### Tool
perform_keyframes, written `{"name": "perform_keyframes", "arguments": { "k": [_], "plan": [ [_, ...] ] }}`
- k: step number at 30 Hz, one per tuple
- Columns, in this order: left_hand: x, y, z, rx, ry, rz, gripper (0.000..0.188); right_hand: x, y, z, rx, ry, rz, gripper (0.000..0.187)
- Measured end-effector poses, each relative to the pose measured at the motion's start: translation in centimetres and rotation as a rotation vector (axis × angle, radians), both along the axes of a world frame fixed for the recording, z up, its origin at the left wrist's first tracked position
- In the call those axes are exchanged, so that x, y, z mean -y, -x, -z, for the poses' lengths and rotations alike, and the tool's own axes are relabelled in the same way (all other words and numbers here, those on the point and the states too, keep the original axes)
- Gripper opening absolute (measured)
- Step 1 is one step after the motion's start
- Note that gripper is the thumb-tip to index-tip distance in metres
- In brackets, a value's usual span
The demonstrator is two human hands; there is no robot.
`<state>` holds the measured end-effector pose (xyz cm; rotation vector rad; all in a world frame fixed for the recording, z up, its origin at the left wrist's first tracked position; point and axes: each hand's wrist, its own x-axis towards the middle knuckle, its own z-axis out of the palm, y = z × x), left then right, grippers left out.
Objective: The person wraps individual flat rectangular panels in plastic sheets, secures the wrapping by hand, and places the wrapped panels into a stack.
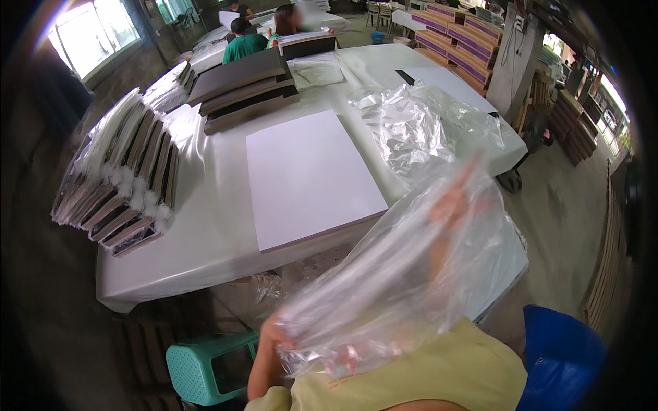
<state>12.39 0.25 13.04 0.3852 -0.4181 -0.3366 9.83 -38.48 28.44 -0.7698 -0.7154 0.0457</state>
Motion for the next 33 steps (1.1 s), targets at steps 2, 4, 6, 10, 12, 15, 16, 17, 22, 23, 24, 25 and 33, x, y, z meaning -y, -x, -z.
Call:
{"name": "perform_keyframes", "arguments": {
  "k": [2, 4, 6, 10, 12, 15, 16, 17, 22, 23, 24, 25, 33],
  "plan": [
    [-1.2, -0.9, -4.7, 0.007, 0.114, -0.241, 0.053, 0.4, 0.2, 2.2, 0.019, 0.280, -0.082, 0.054],
    [-2.0, -2.5, -8.7, 0.057, 0.264, -0.301, 0.052, -0.4, 1.4, 4.5, 0.194, 0.455, -0.188, 0.055],
    [-2.1, -2.6, -10.4, 0.100, 0.345, -0.244, 0.051, -0.8, 1.6, 3.8, 0.239, 0.203, -0.165, 0.055],
    [-0.5, -0.3, -2.6, 0.013, 0.075, -0.016, 0.048, 0.5, -1.2, -3.2, -0.029, -0.983, 0.038, 0.047],
    [0.3, 1.4, 0.6, -0.043, -0.138, 0.077, 0.047, 0.7, -1.3, -3.1, -0.007, -1.151, 0.033, 0.046],
    [-2.5, 1.1, -0.7, -0.185, -0.430, -0.080, 0.046, 1.4, -0.3, 0.3, 0.117, -0.760, -0.181, 0.050],
    [-3.4, 0.7, -1.7, -0.226, -0.483, -0.131, 0.045, 1.5, 0.3, 2.6, 0.044, -0.629, -0.246, 0.053],
    [-0.5, 0.4, -7.1, -0.370, -0.452, -0.283, 0.043, 1.3, 1.1, 5.7, 0.002, -0.560, -0.280, 0.058],
    [-3.1, -3.3, -4.6, -0.493, -0.348, -0.592, 0.048, 0.4, 4.4, 11.9, -0.643, 0.282, 0.034, 0.066],
    [-2.6, -3.4, -4.4, -0.403, -0.221, -0.403, 0.046, 1.3, 3.5, 13.7, -0.703, 0.442, 0.002, 0.071],
    [-2.2, -3.6, -4.1, -0.309, -0.082, -0.227, 0.044, 0.8, 2.8, 12.8, -0.748, 0.329, 0.152, 0.065],
    [-2.0, -3.7, -4.0, -0.269, -0.230, -0.167, 0.042, -0.1, 2.4, 11.8, -0.790, 0.214, 0.303, 0.061],
    [2.6, -9.1, -1.9, 0.098, -1.820, -0.864, 0.035, 2.7, -5.4, 14.3, -0.609, 1.291, 1.401, 0.037]
  ]
}}
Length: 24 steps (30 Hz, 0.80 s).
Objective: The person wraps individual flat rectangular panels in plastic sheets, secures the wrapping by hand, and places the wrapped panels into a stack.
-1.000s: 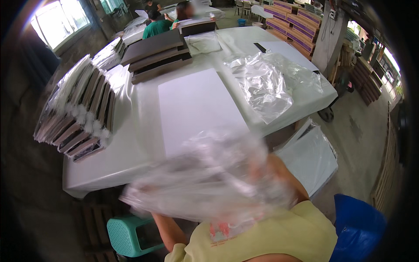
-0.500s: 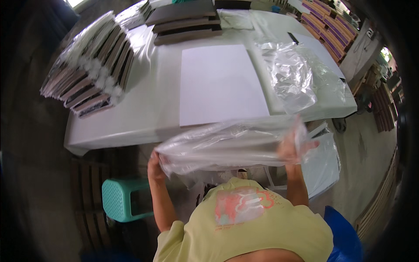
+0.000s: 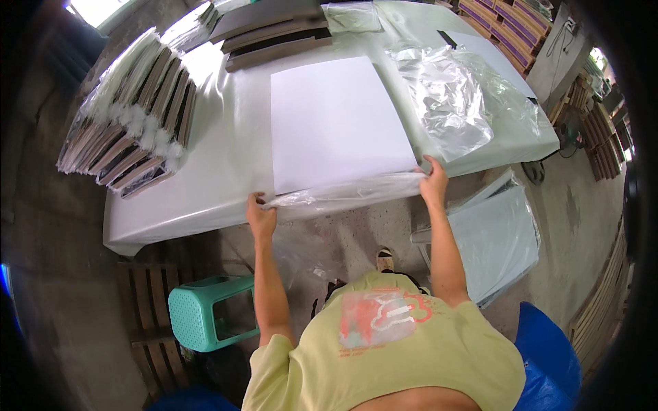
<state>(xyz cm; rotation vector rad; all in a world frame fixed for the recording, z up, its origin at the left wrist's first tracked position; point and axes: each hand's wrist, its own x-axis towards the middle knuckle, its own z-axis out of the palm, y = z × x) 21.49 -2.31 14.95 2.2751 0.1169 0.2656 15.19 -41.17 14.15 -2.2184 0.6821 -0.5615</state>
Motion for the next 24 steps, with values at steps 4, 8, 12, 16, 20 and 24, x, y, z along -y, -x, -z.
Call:
{"name": "perform_keyframes", "arguments": {
  "k": [4, 8, 12, 16, 20, 24],
  "plan": [
    [2.6, -3.7, 2.9, -0.023, -0.297, -0.050, 0.040, 0.4, -3.4, 4.4, -0.139, 0.180, 0.102, 0.033],
    [3.8, -2.7, 1.5, -0.014, -0.199, -0.060, 0.039, -2.1, -2.6, 0.8, -0.209, 0.092, 0.088, 0.035],
    [3.5, 0.0, 1.6, -0.127, -0.157, 0.121, 0.044, -3.2, -0.4, 0.0, -0.203, 0.179, -0.003, 0.039],
    [0.7, 0.6, 3.2, 0.308, -0.131, -0.080, 0.053, -2.8, 1.3, 2.1, -0.007, 0.207, -0.036, 0.043],
    [-2.0, -4.0, 2.9, 0.013, 0.008, -0.063, 0.053, -3.7, -0.3, 2.5, 0.023, 0.092, -0.156, 0.046],
    [0.2, -4.8, 0.7, -0.072, -0.044, -0.034, 0.037, -4.4, -1.5, 2.6, -0.072, 0.113, 0.018, 0.043]
  ]
}}
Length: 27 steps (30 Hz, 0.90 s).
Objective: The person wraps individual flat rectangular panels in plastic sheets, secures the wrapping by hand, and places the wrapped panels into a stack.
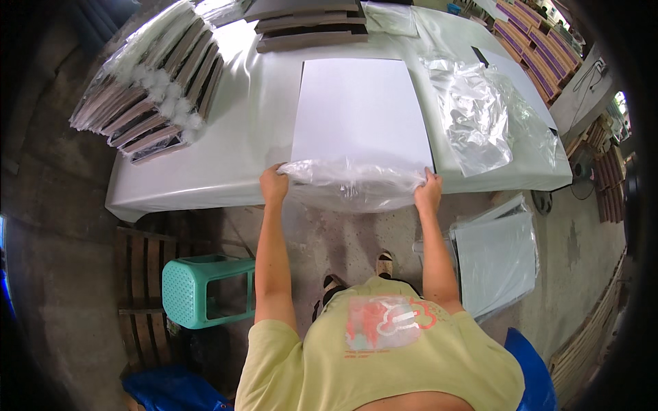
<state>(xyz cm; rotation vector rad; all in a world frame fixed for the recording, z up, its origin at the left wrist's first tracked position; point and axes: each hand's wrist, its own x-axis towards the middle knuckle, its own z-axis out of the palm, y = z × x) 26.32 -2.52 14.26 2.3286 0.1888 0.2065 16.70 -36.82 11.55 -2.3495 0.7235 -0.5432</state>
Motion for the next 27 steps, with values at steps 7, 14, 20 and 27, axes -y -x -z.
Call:
{"name": "perform_keyframes", "arguments": {
  "k": [7, 14, 20, 27],
  "plan": [
    [1.8, 2.8, 0.3, -0.139, -0.078, -0.111, 0.035, 0.6, 0.2, 0.0, -0.021, 0.025, 0.080, 0.044],
    [2.4, 5.4, 0.8, -0.010, -0.183, -0.086, 0.039, 2.6, -0.3, 0.8, 0.041, -0.074, 0.099, 0.040],
    [2.0, 6.5, 1.0, 0.046, -0.181, -0.095, 0.039, 1.3, 1.7, -0.2, 0.237, 0.086, 0.078, 0.038],
    [-4.8, 14.5, 4.5, -0.301, 0.294, 0.127, 0.017, 5.2, 10.8, 1.4, 0.179, -0.523, -0.011, 0.018]
  ]
}}
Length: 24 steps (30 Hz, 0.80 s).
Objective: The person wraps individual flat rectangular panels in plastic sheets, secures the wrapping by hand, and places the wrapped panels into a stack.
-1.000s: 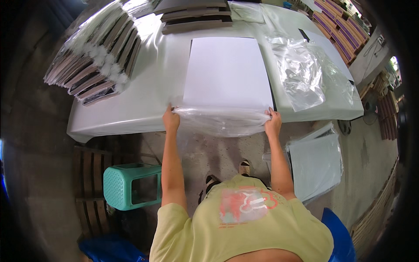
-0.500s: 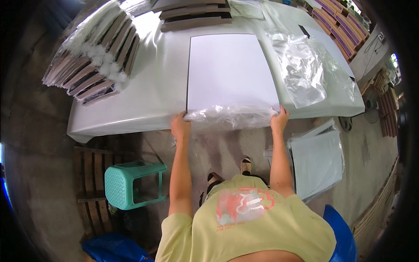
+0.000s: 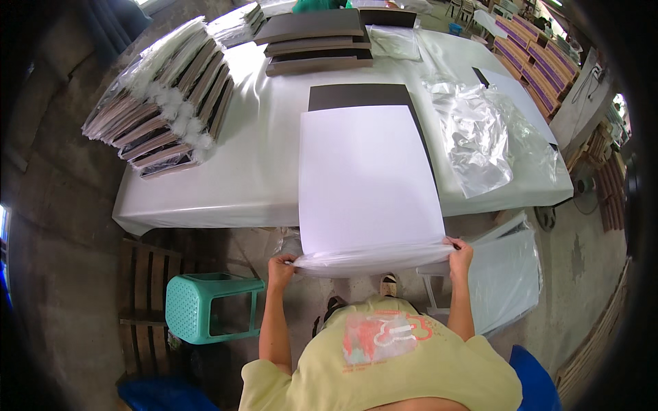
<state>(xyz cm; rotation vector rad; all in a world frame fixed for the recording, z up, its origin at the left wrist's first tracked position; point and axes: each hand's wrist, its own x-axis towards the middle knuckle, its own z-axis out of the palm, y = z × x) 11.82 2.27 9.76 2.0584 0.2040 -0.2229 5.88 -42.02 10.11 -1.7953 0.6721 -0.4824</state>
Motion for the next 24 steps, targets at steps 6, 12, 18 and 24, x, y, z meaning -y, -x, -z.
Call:
{"name": "perform_keyframes", "arguments": {
  "k": [6, 12, 18, 24],
  "plan": [
    [-1.1, -2.6, 4.2, 0.045, 0.511, 0.117, 0.014, 1.1, 0.8, 3.9, 0.095, -0.490, -0.084, 0.009],
    [-1.3, -5.7, 0.9, 0.093, 0.314, 0.325, 0.020, 7.1, -0.5, 4.0, -0.088, -0.249, -0.562, 0.024],
    [-2.6, -9.9, -1.0, -0.055, 0.421, 0.155, 0.021, 5.4, -5.7, 0.6, -0.171, -0.622, -0.619, 0.019],
    [0.3, -12.2, -3.1, -0.085, 0.264, 0.249, 0.022, 2.6, -8.1, -1.0, 0.039, -0.530, -0.309, 0.022]
  ]
}}
